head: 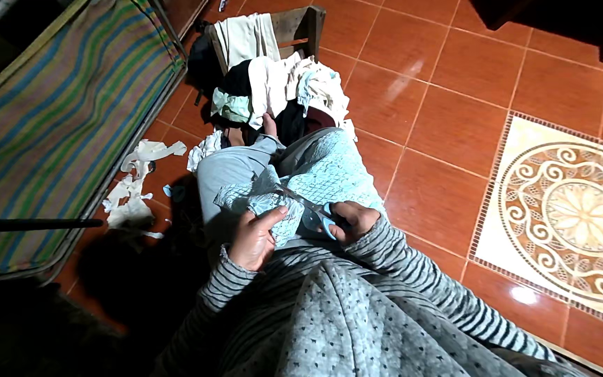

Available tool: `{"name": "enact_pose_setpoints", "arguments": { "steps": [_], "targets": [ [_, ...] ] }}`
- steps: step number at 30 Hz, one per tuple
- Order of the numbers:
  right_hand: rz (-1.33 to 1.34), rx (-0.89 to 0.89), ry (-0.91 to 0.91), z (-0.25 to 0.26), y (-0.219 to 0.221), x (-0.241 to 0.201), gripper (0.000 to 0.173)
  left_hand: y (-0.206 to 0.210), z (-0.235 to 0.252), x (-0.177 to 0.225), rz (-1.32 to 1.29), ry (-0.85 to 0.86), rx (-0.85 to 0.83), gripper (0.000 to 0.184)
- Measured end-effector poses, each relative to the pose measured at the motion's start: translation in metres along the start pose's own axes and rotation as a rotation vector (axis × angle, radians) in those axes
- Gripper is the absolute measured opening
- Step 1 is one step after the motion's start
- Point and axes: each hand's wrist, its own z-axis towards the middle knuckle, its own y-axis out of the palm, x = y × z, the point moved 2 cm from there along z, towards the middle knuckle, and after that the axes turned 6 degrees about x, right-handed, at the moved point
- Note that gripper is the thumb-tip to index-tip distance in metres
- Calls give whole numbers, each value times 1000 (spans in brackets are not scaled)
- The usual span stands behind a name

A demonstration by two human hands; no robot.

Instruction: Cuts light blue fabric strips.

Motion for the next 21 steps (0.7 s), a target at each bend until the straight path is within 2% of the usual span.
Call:
{"name": "enact_pose_setpoints", "arguments": {
  "steps": [2,4,7,9,10,12,15,17,19,21],
  "targets": [
    [129,-68,110,1,-3,1,45,-5,0,6,-31,15,-46,22],
    [258,-50,166,1,-6,7,47,-15,7,12,-119,42,-83,24],
    [359,21,221,2,-12,14,45,-28,32,-3,-245,-32,-63,44],
    [372,55,241,6,-15,19,42,-29,42,-23,-164,-131,-33,48],
    [370,65,247,7,-16,21,42,-28,43,-31,-112,-139,-13,41],
    [362,72,261,2,-16,27,41,-26,41,-40,-35,-79,83,24],
    [366,63,277,-4,-13,35,37,-26,42,-33,33,95,194,27],
    [367,50,287,-4,-12,36,36,-28,43,-28,75,104,235,28],
    [363,45,301,-4,-12,35,37,-34,41,-26,260,87,197,29],
    [364,40,307,-5,-11,36,38,-44,37,-23,582,96,3,30]
  ]
}}
